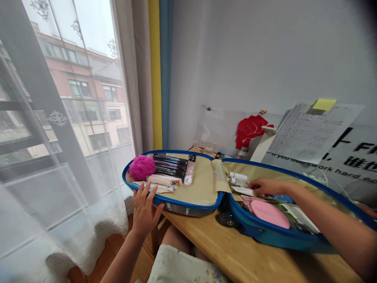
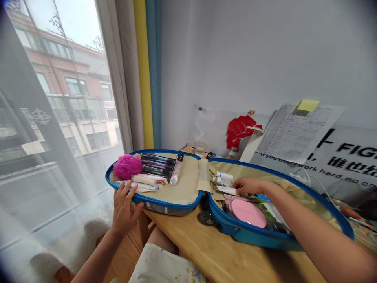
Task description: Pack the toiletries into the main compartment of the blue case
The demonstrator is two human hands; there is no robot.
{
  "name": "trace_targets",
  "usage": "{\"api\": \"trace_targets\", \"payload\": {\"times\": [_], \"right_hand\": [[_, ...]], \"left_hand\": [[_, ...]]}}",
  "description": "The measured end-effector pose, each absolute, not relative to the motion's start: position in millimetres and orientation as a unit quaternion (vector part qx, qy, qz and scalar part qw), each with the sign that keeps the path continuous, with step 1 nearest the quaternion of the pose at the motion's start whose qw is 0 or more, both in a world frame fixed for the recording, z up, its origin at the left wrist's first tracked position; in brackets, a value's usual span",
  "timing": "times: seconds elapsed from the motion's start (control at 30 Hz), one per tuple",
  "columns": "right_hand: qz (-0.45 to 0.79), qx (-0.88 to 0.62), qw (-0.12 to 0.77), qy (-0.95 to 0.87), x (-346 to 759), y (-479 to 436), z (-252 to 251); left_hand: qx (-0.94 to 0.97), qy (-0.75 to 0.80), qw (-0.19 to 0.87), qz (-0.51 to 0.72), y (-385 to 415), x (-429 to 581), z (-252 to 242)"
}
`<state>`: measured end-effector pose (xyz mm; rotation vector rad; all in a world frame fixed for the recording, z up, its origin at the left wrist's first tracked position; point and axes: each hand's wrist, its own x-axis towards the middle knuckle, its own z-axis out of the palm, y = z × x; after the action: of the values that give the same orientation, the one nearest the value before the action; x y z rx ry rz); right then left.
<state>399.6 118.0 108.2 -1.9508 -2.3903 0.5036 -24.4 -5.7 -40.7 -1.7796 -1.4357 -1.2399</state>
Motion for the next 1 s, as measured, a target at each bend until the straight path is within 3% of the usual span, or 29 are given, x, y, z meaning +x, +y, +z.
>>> {"api": "trace_targets", "payload": {"times": [0.13, 0.47, 0.73, 1.0], "right_hand": [[0.281, -0.599, 0.008, -0.750, 406.7, 116.2, 121.7], [0.381, -0.486, 0.166, -0.769, 302.6, 126.1, 162.8], [0.368, -0.475, 0.059, -0.797, 157.5, 140.9, 119.3], [0.284, -0.478, -0.013, -0.831, 106.5, 149.3, 92.1]], "left_hand": [[-0.658, -0.533, 0.267, -0.461, -6.1, -24.3, -39.7], [-0.658, -0.534, 0.269, -0.457, -6.0, -23.9, -39.4], [-0.658, -0.538, 0.270, -0.453, -6.3, -23.5, -39.4], [-0.652, -0.538, 0.264, -0.464, -6.1, -21.5, -39.0]]}}
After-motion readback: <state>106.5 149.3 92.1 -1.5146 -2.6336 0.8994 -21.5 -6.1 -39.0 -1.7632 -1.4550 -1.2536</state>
